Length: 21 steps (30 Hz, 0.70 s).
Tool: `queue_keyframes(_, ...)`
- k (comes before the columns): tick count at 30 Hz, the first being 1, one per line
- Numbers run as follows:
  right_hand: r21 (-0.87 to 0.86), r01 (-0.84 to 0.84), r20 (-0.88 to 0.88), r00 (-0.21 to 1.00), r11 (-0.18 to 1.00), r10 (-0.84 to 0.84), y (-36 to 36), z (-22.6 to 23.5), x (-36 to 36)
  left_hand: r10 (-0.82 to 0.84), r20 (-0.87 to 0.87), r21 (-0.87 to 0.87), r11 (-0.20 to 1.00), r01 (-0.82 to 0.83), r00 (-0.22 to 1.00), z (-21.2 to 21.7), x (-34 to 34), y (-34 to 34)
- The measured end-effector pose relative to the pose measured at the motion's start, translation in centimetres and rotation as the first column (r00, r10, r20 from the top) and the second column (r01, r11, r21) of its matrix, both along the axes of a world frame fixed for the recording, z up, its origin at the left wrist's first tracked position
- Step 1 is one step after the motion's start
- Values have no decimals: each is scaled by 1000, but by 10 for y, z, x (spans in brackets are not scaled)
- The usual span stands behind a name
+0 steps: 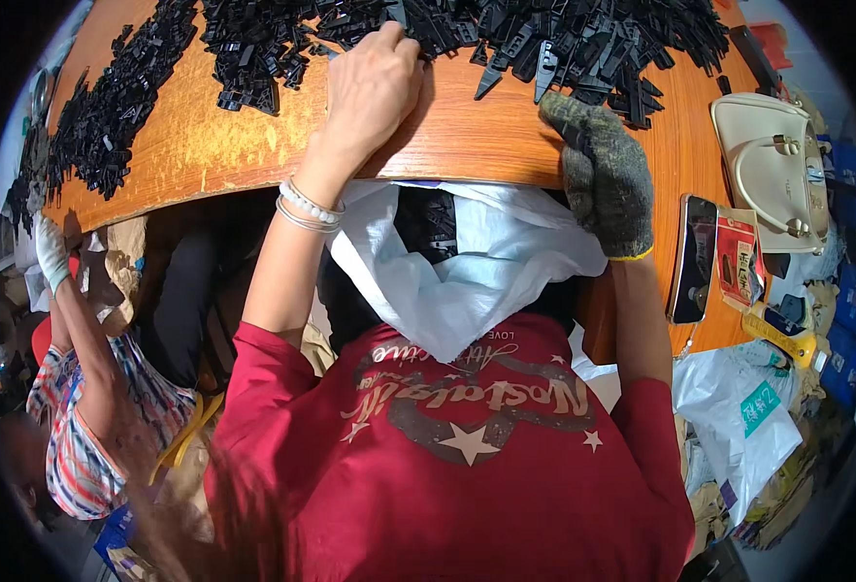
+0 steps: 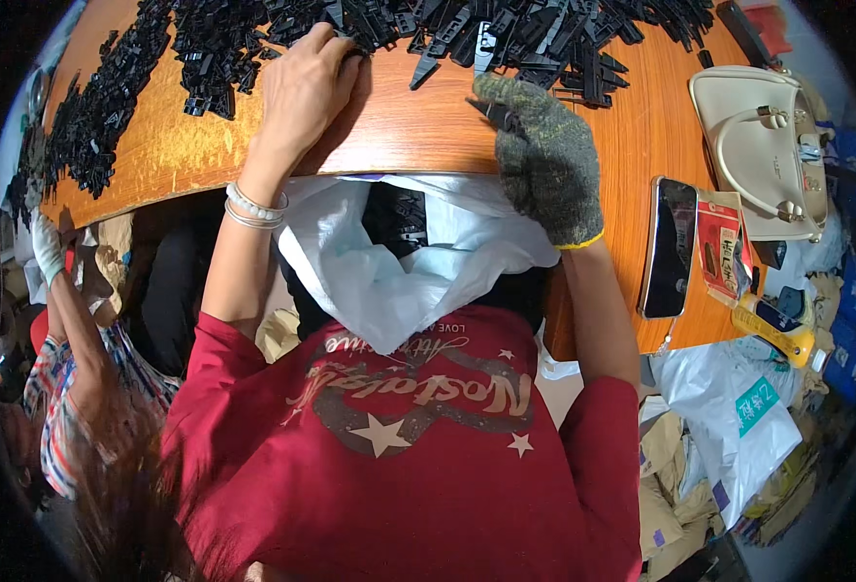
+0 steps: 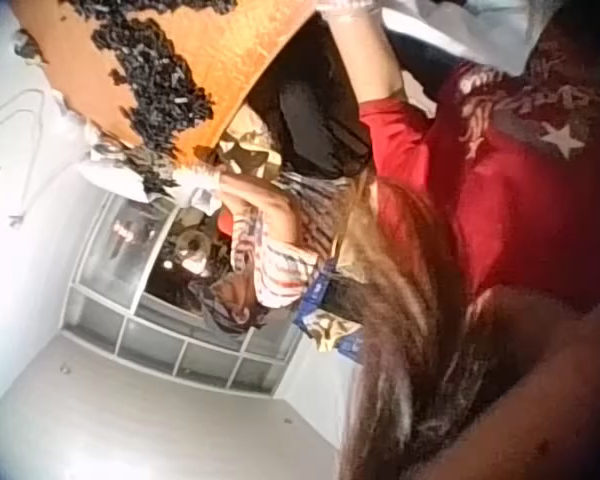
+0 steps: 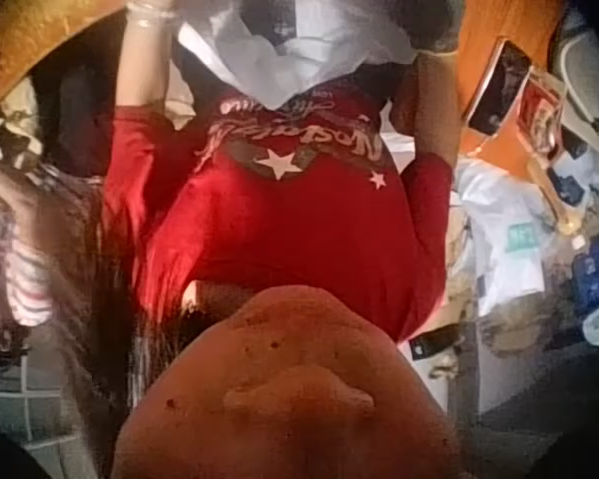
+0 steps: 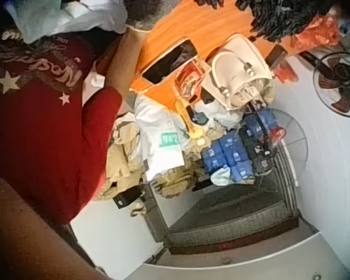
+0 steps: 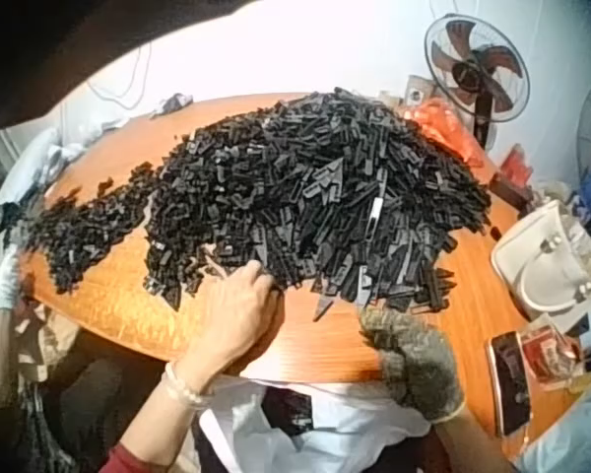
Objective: Inspecting and sorting small black plastic manufacturing components at a workbench.
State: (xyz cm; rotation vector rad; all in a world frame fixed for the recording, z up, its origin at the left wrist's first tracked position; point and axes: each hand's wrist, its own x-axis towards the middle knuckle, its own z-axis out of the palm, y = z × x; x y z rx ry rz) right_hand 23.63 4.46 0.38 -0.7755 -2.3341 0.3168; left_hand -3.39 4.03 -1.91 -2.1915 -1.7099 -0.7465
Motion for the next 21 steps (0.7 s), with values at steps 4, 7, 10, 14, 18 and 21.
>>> queue_keyframes(4, 45, 33, 115, 993, 998, -38, -5, -2, -3, -232, 107, -66, 969, 240, 967, 3, 11, -18)
queue_keyframes(7, -207, -14, -32, 999, 978, 7, -9, -9, -7, -292, 205, -75, 947, 313, 934, 5, 23, -28)
queue_keyframes(10, 115, -88, 97, 992, 989, 77, -1, -13, -11, -288, 322, -143, 927, 347, 902, 0, 24, -25)
queue_keyframes(14, 138, -103, 203, 976, 985, 73, 0, -15, -16, -289, 447, -155, 907, 392, 847, -2, 23, -26)
queue_keyframes(18, 185, -143, 329, 941, 972, 75, 7, -13, -21, -260, 475, -179, 907, 381, 841, -5, 21, -25)
queue_keyframes(21, 205, -146, 406, 913, 968, 52, 8, -6, -26, -256, 520, -193, 894, 404, 815, -9, 19, -24)
